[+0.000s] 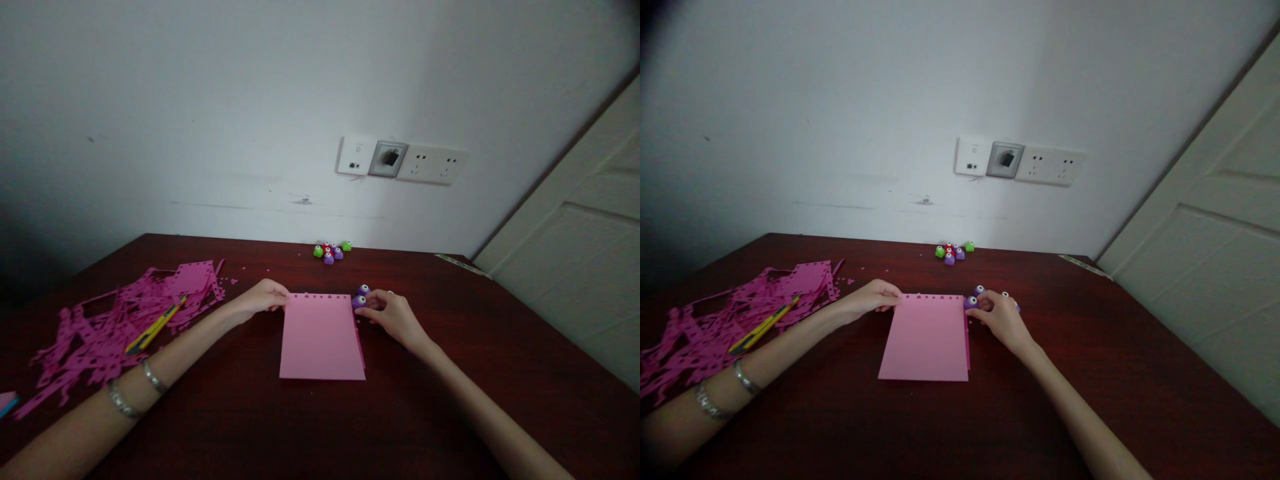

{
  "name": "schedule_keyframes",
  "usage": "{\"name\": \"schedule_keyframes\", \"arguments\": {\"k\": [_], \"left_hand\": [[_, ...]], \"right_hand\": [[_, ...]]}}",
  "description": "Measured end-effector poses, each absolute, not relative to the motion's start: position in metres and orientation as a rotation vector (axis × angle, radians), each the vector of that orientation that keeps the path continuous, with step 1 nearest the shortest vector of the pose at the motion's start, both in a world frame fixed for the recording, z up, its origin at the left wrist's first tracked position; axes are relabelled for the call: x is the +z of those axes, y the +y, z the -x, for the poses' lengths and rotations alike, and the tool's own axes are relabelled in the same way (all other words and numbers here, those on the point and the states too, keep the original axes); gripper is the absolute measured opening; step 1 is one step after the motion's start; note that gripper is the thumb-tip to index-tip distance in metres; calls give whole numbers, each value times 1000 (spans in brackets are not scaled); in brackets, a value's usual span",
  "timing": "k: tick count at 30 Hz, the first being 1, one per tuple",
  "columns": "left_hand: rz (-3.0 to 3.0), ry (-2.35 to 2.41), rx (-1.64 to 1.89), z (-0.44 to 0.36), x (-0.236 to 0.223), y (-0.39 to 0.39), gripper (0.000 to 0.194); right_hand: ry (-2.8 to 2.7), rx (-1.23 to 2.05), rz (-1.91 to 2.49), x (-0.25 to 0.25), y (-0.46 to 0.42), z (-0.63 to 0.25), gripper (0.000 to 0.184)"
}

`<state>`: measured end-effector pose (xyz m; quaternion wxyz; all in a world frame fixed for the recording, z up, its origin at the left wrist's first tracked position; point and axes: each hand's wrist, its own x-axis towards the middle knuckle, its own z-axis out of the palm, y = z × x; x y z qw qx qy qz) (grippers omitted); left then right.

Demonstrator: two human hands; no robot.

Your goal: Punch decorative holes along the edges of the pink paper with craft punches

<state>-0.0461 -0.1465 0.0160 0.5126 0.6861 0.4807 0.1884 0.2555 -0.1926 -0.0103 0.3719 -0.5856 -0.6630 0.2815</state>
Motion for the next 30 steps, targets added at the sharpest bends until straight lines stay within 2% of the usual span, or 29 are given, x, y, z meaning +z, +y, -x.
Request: {"name": "schedule_keyframes", "arguments": {"k": [18, 30], "left_hand": [[-1652, 1144, 467, 50, 3, -139, 23], [-1608, 1134, 500, 49, 0, -138, 21]], "right_hand": [[-1890, 419, 1519, 2, -199, -249, 19], [-1937, 464, 1480, 3, -200, -249, 16]]}}
